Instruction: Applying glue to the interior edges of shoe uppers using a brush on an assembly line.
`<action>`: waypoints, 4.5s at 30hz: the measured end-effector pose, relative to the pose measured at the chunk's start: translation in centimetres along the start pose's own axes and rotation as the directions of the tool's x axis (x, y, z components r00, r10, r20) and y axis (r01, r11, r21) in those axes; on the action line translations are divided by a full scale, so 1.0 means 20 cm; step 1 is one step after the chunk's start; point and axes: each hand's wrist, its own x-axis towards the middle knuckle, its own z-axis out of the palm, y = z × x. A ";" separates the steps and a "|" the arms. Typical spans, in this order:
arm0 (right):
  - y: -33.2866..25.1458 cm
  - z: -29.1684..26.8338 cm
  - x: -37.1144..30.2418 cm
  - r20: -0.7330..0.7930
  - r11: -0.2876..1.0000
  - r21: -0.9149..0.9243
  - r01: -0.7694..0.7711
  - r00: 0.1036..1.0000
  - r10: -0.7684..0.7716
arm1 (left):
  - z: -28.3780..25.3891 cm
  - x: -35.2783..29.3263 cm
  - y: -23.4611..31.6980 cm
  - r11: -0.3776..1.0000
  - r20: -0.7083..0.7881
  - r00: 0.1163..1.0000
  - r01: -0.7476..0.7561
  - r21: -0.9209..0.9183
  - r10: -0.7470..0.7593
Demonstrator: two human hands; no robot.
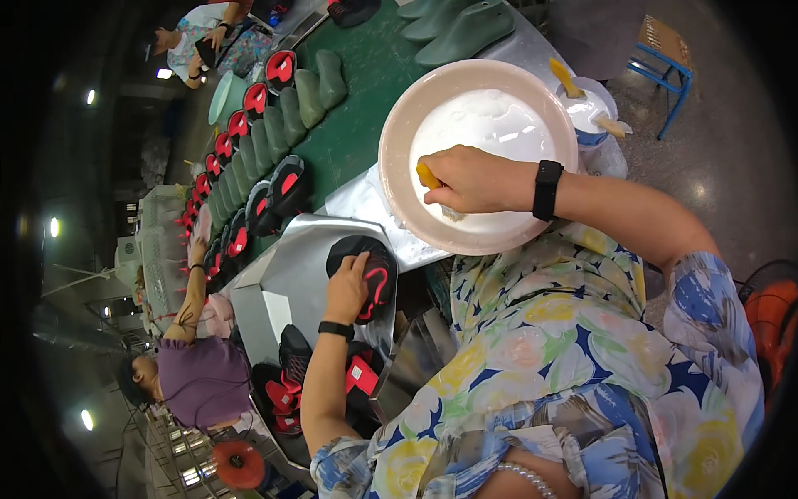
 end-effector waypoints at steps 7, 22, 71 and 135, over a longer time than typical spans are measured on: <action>0.12 -0.13 -0.06 0.214 0.974 -0.215 0.069 0.977 -0.022 | -0.40 -0.10 -0.22 0.820 -0.430 0.902 -0.223 -0.528 -0.031; -0.10 -0.57 0.08 -0.376 0.927 0.027 0.375 0.863 -0.338 | -0.81 0.28 0.42 0.413 -0.515 0.851 -0.434 -0.800 -0.103; -0.10 -0.33 0.00 -0.285 0.877 -0.010 0.480 0.840 -0.462 | -0.37 0.22 0.69 0.250 -0.205 0.979 -0.203 -0.947 0.019; 0.18 -0.39 -0.12 -0.244 0.949 0.133 -0.286 0.918 0.311 | -0.03 0.44 -1.56 0.784 -0.563 0.547 0.459 -0.418 -0.620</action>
